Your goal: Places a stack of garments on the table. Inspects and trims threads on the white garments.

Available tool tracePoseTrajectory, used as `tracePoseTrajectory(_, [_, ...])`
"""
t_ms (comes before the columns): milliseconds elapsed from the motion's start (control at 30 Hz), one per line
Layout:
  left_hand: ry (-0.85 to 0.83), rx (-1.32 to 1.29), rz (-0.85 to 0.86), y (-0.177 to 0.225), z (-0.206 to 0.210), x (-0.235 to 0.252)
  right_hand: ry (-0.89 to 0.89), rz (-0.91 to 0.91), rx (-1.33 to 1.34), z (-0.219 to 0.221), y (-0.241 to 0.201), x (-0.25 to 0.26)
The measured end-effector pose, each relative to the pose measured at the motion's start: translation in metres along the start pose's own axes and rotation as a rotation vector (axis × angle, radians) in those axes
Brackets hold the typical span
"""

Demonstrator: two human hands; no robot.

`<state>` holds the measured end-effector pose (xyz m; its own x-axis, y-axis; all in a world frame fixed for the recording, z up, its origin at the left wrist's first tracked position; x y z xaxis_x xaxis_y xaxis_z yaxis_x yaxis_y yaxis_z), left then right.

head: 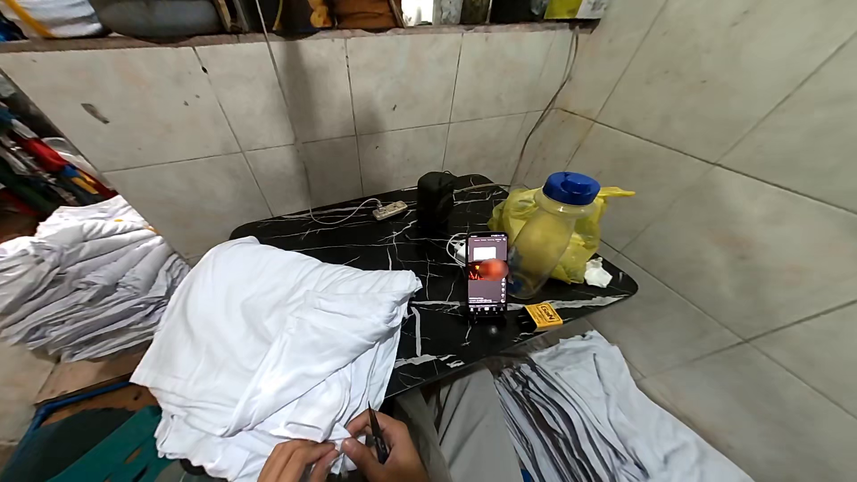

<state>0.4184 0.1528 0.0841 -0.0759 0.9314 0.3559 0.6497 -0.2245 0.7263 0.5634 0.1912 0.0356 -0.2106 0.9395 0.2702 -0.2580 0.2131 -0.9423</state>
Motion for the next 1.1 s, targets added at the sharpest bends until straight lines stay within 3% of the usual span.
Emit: tracePoseTrajectory(1100, [-0.009,0.035,-0.014,-0.0004,0.0013,0.0010,-0.010,0.019,-0.014,0.0003,0.0019,0.0012])
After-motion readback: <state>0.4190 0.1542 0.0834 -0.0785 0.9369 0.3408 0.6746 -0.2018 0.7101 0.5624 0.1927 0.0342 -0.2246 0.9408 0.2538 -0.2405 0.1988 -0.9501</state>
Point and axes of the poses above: each hand's wrist, its own x-axis towards the middle knuckle, its own z-axis out of the palm, y = z × x, the point moved 9 cm from there along x, towards the middle knuckle, and after that the axes turned 12 degrees about -z, right-handed, at the moved point
